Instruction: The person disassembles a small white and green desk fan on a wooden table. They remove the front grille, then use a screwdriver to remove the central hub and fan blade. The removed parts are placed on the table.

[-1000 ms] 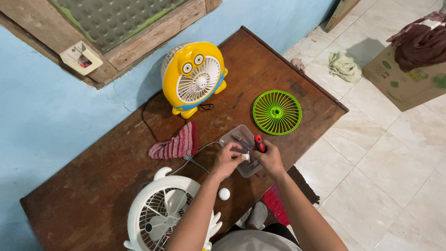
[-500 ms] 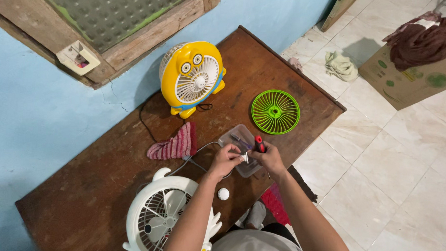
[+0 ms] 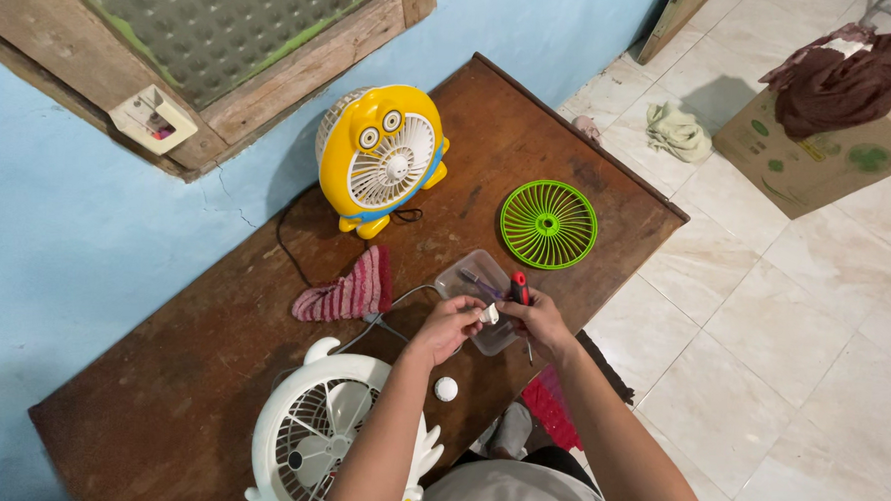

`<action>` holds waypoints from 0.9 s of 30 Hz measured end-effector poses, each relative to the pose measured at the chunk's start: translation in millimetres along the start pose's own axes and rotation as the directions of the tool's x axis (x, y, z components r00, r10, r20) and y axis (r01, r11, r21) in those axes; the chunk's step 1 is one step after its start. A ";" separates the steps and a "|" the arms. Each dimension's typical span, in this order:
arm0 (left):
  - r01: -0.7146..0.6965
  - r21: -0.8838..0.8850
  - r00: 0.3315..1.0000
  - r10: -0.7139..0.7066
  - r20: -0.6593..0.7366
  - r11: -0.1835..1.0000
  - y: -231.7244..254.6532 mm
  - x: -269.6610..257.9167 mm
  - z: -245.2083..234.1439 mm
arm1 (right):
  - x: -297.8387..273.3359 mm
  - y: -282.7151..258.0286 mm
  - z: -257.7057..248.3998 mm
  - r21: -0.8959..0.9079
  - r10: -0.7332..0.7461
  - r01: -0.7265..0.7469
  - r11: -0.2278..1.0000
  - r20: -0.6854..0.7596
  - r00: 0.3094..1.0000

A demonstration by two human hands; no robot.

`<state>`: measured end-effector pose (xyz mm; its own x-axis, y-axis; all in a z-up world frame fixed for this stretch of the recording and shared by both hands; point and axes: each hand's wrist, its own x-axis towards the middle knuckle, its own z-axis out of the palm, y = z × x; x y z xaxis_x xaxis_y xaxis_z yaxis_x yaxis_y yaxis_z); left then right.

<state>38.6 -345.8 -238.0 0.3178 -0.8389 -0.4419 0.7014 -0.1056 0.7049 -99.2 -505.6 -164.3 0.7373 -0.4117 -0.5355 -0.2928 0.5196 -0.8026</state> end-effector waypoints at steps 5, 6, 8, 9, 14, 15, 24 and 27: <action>0.089 -0.036 0.995 -0.090 -0.039 0.995 -9.5 10.2 -10.0 | 1.0 6.4 -2.2 0.057 0.020 -0.024 0.998 0.075 0.997; 0.085 -0.048 0.994 -0.088 -0.058 0.995 -12.0 13.6 -11.2 | 0.9 7.4 -2.0 0.052 0.023 -0.027 0.998 0.076 0.997; 0.078 -0.073 0.992 -0.085 -0.095 0.994 -17.2 20.6 -12.4 | 0.1 9.4 -1.5 0.019 0.030 -0.031 0.999 0.049 0.998; 0.072 -0.055 0.990 -0.078 -0.116 0.996 -20.0 23.0 -12.7 | -0.5 10.5 -1.0 -0.009 0.033 -0.033 0.999 0.020 0.999; 0.050 0.003 0.981 -0.048 -0.189 0.999 -23.9 36.4 -11.5 | 2.5 14.3 -1.3 -0.098 -0.046 0.044 0.994 -0.017 0.999; 0.045 0.002 0.982 -0.044 -0.185 0.999 -24.2 37.9 -10.9 | 4.0 15.5 -2.0 -0.130 -0.077 0.071 0.989 -0.037 0.996; 0.069 -0.058 0.987 -0.076 -0.142 0.996 -28.5 40.2 -10.2 | 16.2 23.2 -5.4 -0.331 -0.278 0.251 0.910 -0.036 0.960; 0.060 -0.067 0.987 -0.069 -0.144 0.996 -30.0 38.0 -12.0 | 16.0 21.0 -7.2 -0.339 -0.204 0.186 0.922 -0.020 0.979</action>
<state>37.2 -368.1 -282.6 0.3575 -0.7438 -0.5648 0.7603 -0.1195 0.6385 -98.0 -506.6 -191.6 0.7692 -0.5243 -0.3653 -0.3392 0.1495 -0.9288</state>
